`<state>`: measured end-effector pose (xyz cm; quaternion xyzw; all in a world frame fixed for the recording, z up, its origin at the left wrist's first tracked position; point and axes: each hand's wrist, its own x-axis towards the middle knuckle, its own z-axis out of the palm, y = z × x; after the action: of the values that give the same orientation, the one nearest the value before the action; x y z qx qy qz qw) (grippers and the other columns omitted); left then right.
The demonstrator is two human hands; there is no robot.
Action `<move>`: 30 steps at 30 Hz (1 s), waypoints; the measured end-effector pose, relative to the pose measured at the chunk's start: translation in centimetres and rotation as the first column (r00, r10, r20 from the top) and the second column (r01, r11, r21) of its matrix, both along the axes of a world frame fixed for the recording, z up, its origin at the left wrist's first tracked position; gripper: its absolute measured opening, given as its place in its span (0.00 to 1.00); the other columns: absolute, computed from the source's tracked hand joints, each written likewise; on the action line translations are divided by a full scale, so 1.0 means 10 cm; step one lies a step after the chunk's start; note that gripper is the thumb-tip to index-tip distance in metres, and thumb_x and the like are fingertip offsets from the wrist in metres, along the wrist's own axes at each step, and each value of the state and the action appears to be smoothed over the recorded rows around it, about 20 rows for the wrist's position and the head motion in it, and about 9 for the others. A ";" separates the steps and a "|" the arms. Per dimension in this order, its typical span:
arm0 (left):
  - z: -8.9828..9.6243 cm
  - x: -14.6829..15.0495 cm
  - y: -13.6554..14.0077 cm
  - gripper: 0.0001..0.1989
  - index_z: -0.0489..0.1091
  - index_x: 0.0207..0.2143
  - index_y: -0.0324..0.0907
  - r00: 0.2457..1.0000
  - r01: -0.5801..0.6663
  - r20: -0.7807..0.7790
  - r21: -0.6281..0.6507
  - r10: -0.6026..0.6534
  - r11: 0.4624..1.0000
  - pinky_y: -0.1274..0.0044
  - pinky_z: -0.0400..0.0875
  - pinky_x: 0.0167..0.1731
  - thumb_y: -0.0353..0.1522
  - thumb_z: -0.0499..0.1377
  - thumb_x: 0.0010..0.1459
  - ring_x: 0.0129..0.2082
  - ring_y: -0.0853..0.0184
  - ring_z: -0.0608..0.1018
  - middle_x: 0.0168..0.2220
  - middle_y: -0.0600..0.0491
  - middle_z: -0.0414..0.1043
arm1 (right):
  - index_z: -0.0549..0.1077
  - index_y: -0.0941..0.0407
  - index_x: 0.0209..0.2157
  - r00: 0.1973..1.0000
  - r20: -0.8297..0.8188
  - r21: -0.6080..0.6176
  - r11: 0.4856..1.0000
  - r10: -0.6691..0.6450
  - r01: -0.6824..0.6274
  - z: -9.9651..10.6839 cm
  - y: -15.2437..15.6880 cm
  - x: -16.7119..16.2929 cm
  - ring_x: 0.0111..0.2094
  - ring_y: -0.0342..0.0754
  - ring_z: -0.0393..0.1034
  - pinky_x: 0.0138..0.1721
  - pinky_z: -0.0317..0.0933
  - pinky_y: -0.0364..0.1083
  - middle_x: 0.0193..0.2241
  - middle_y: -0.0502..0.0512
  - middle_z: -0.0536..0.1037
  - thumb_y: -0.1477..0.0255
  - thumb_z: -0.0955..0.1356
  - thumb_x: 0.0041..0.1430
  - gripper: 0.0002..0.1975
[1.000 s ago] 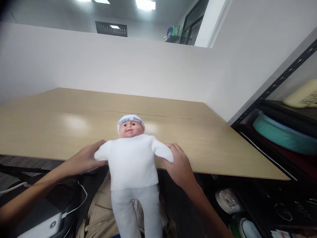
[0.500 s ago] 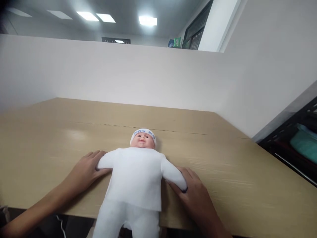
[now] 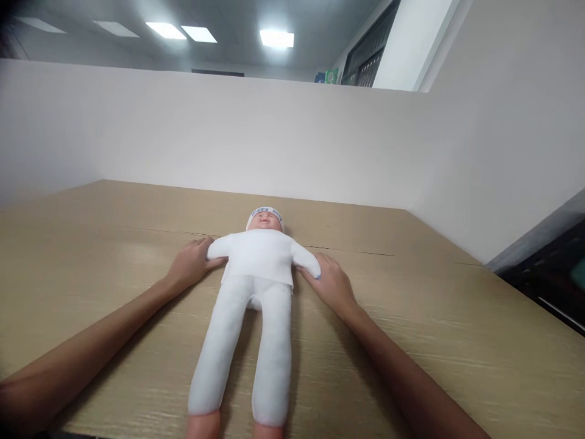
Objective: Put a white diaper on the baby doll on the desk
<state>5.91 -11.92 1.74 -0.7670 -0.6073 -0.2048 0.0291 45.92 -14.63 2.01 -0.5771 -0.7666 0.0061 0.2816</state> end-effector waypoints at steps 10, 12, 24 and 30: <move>-0.06 -0.05 0.85 0.26 0.75 0.46 0.42 0.996 -0.076 -0.031 0.056 0.078 0.996 0.66 0.68 0.42 0.56 0.61 0.69 0.45 0.47 0.81 0.44 0.42 0.83 | 0.78 0.52 0.48 0.999 0.030 0.044 0.999 -0.020 0.019 -0.06 0.78 -0.07 0.47 0.60 0.77 0.44 0.66 0.51 0.45 0.61 0.84 0.52 0.68 0.74 0.19; -0.07 -0.04 0.98 0.27 0.75 0.46 0.42 0.996 -0.079 -0.031 0.076 0.082 0.994 0.65 0.68 0.43 0.57 0.61 0.69 0.46 0.47 0.81 0.44 0.41 0.83 | 0.78 0.53 0.47 0.998 0.060 0.076 0.997 -0.010 0.006 -0.07 0.93 -0.06 0.47 0.61 0.76 0.45 0.65 0.52 0.44 0.62 0.84 0.51 0.67 0.75 0.20; -0.14 -0.07 1.52 0.27 0.77 0.45 0.42 0.995 -0.065 -0.060 0.164 0.076 0.984 0.62 0.65 0.47 0.57 0.60 0.69 0.47 0.46 0.78 0.45 0.41 0.84 | 0.80 0.54 0.46 0.985 0.175 0.139 0.990 0.012 -0.037 -0.07 1.63 0.00 0.44 0.62 0.75 0.48 0.63 0.54 0.43 0.63 0.85 0.46 0.65 0.75 0.26; -0.14 -0.08 1.55 0.31 0.79 0.50 0.42 0.994 -0.070 -0.072 0.139 0.081 0.988 0.61 0.64 0.46 0.59 0.61 0.67 0.48 0.44 0.78 0.46 0.42 0.84 | 0.80 0.52 0.49 0.995 0.093 0.064 0.997 0.037 -0.043 -0.04 1.65 0.03 0.46 0.62 0.78 0.43 0.66 0.53 0.46 0.62 0.85 0.44 0.67 0.72 0.26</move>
<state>5.08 3.57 0.31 -0.7471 -0.6189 -0.2149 0.1127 46.23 1.85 1.56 -0.5518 -0.7898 -0.0400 0.2648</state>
